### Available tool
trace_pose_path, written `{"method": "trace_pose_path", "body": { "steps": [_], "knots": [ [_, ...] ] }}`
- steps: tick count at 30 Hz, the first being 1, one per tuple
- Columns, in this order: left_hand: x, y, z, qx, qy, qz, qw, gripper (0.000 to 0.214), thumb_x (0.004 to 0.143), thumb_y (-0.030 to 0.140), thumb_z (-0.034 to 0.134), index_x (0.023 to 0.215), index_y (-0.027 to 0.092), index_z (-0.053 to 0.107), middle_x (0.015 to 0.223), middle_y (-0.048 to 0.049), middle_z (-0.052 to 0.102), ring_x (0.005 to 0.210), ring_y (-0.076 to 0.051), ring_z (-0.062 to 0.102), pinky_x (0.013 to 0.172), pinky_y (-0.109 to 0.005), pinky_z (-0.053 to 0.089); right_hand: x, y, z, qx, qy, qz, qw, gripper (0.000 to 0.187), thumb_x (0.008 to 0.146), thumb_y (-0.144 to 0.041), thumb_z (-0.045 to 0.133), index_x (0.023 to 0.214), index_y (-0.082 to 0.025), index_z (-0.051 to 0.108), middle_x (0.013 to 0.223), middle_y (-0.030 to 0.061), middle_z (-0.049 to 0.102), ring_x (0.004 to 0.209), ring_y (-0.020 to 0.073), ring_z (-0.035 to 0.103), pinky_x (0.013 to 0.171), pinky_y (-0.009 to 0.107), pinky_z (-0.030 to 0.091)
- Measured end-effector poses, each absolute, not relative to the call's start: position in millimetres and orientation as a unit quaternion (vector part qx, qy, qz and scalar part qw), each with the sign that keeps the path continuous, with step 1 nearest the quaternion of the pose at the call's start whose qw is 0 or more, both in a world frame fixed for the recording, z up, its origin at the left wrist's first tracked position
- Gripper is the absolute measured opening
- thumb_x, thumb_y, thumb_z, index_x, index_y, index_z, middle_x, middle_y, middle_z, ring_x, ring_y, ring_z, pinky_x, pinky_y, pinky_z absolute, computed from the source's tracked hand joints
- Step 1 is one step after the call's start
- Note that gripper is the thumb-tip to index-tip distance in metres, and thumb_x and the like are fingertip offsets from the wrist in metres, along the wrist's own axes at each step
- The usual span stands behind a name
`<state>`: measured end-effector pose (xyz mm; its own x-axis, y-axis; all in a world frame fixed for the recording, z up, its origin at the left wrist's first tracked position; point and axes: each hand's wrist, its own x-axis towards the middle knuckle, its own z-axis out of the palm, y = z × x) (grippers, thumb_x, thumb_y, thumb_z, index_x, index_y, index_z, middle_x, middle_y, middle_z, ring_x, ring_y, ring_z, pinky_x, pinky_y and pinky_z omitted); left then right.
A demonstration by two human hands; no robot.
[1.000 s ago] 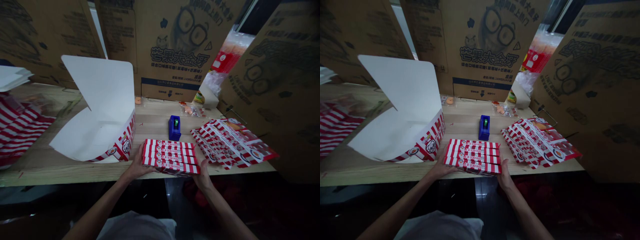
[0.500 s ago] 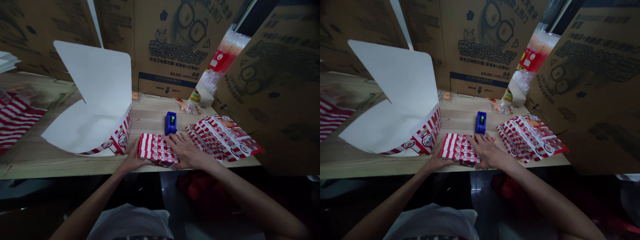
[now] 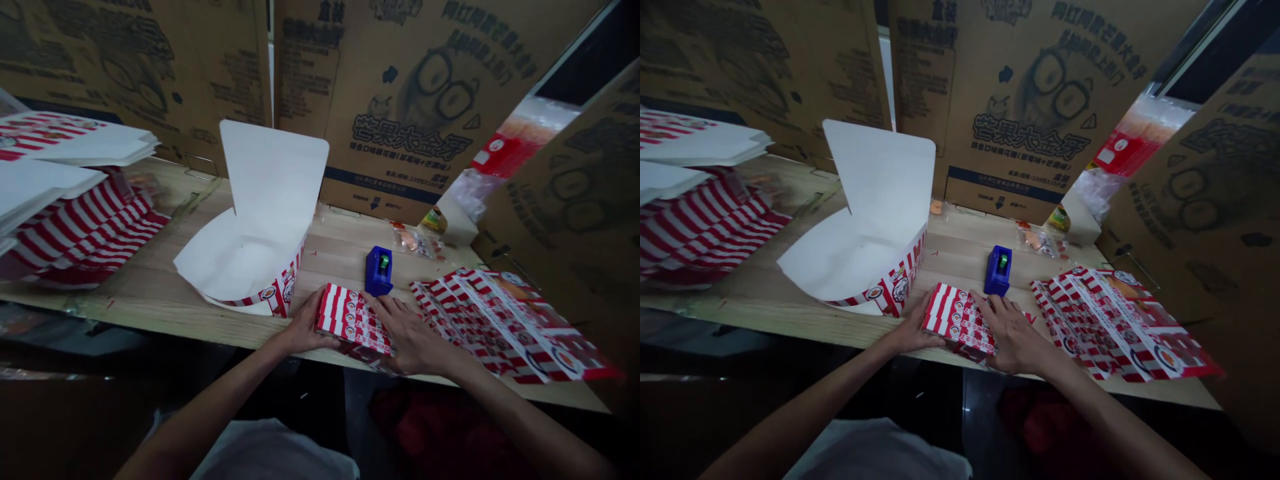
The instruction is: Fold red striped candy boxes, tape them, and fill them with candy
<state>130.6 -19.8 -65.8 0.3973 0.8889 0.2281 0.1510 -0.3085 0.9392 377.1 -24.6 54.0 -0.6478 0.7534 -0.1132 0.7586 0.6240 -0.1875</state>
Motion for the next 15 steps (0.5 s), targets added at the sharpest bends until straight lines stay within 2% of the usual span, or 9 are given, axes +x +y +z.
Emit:
{"method": "trace_pose_path", "body": {
  "steps": [7, 11, 15],
  "knots": [
    [127.8, -14.6, -69.1, 0.741, 0.364, 0.368, 0.427, 0.128, 0.059, 0.050, 0.082, 0.152, 0.015, 0.001, 0.155, -0.0223, 0.020, 0.144, -0.036, 0.019, 0.117, -0.051, 0.021, 384.6, -22.4, 42.1, 0.413, 0.906, -0.085, 0.026, 0.108, 0.067, -0.034, 0.069, 0.153, -0.018, 0.007, 0.130, 0.0196, 0.042, 0.116, 0.0375, 0.043, 0.097, 0.052, 0.037],
    [130.4, -11.7, -67.0, 0.743, 0.373, 0.345, 0.436, 0.134, 0.057, 0.049, 0.083, 0.152, 0.016, -0.005, 0.156, -0.0223, 0.017, 0.144, -0.037, 0.015, 0.117, -0.053, 0.019, 382.3, -18.1, 43.4, 0.414, 0.905, -0.094, 0.040, 0.103, 0.068, -0.037, 0.069, 0.153, -0.017, 0.013, 0.128, 0.0195, 0.046, 0.114, 0.0372, 0.047, 0.096, 0.052, 0.041],
    [128.3, -33.5, -59.3, 0.728, 0.404, 0.339, 0.438, 0.132, 0.058, 0.054, 0.081, 0.152, 0.014, -0.003, 0.157, -0.0239, 0.010, 0.145, -0.040, 0.010, 0.115, -0.057, 0.021, 383.8, -16.2, 62.3, 0.419, 0.902, -0.097, 0.021, 0.095, 0.072, -0.040, 0.066, 0.152, -0.024, 0.018, 0.130, 0.0172, 0.050, 0.117, 0.0380, 0.051, 0.096, 0.052, 0.045]
  ]
}}
